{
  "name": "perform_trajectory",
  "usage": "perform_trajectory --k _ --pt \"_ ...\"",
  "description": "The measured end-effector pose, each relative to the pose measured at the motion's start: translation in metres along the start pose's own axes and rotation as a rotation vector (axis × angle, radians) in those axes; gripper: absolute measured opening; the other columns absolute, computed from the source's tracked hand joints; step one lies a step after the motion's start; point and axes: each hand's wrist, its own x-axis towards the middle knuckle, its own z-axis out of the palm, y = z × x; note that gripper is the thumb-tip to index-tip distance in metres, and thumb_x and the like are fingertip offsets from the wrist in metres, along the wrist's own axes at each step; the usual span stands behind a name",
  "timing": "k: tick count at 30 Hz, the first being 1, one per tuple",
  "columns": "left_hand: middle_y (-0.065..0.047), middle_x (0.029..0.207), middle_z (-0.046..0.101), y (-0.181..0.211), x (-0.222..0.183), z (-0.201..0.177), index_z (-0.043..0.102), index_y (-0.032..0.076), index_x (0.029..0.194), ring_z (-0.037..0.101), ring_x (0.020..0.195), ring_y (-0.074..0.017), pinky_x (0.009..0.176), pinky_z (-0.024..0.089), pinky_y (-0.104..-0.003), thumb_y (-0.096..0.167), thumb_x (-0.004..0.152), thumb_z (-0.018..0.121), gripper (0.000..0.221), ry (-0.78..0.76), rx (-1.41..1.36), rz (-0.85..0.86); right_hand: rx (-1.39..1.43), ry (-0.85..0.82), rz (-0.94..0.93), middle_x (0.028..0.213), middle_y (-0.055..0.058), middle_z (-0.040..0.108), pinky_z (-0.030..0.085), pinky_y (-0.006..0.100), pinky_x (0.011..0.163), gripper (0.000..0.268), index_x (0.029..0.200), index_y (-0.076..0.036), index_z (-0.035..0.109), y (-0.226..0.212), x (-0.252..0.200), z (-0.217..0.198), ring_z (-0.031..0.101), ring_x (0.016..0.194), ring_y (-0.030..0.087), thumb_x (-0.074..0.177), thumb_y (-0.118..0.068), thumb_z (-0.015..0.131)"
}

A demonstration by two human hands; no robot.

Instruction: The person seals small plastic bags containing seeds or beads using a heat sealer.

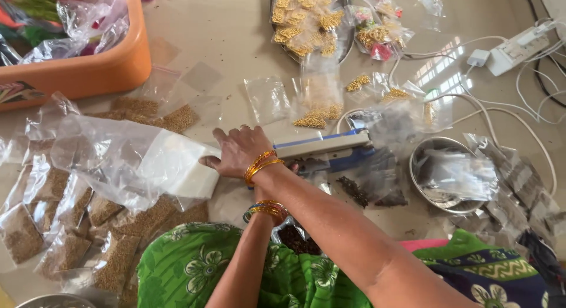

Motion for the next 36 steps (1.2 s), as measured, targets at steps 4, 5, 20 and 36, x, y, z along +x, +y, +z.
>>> perform_trajectory --k 4,5,20,36 --pt "-0.016 0.106 0.07 -0.006 0.024 -0.027 0.056 0.002 0.12 0.068 0.091 -0.0278 0.082 0.059 -0.044 0.033 0.104 0.052 0.035 -0.122 0.09 0.105 0.074 0.082 0.035 0.101 0.017 0.076 0.053 0.05 0.091 0.072 0.127 -0.01 0.06 0.006 -0.004 0.01 0.071 0.102 0.034 0.092 -0.072 0.048" --pt "-0.016 0.108 0.07 -0.006 0.033 -0.035 0.055 0.002 0.12 0.068 0.091 -0.027 0.082 0.059 -0.044 0.029 0.104 0.053 0.032 -0.149 0.182 0.176 0.107 0.141 0.03 0.104 0.017 0.075 0.052 0.05 0.093 0.072 0.129 -0.01 0.06 0.007 -0.004 0.013 0.071 0.104 0.034 0.093 -0.072 0.047" --pt "-0.017 0.088 0.078 -0.001 0.001 0.006 0.073 -0.008 0.111 0.073 0.07 -0.0235 0.06 0.06 -0.035 0.043 0.098 0.068 0.053 0.141 0.765 0.388 0.16 0.635 -0.165 0.159 0.015 0.046 0.03 0.047 0.126 0.058 0.152 -0.008 0.043 0.1 -0.149 0.058 0.04 0.151 0.033 0.105 -0.039 0.053" --pt "-0.005 0.072 0.064 0.001 0.041 -0.029 0.073 -0.007 0.092 0.056 0.064 -0.0116 0.061 0.05 -0.027 0.071 0.096 0.054 0.081 0.36 0.812 0.457 -0.151 0.538 -0.167 0.148 0.025 0.049 0.02 0.056 0.121 0.066 0.146 0.006 0.047 0.083 -0.123 0.084 0.043 0.141 0.039 0.088 -0.024 0.056"
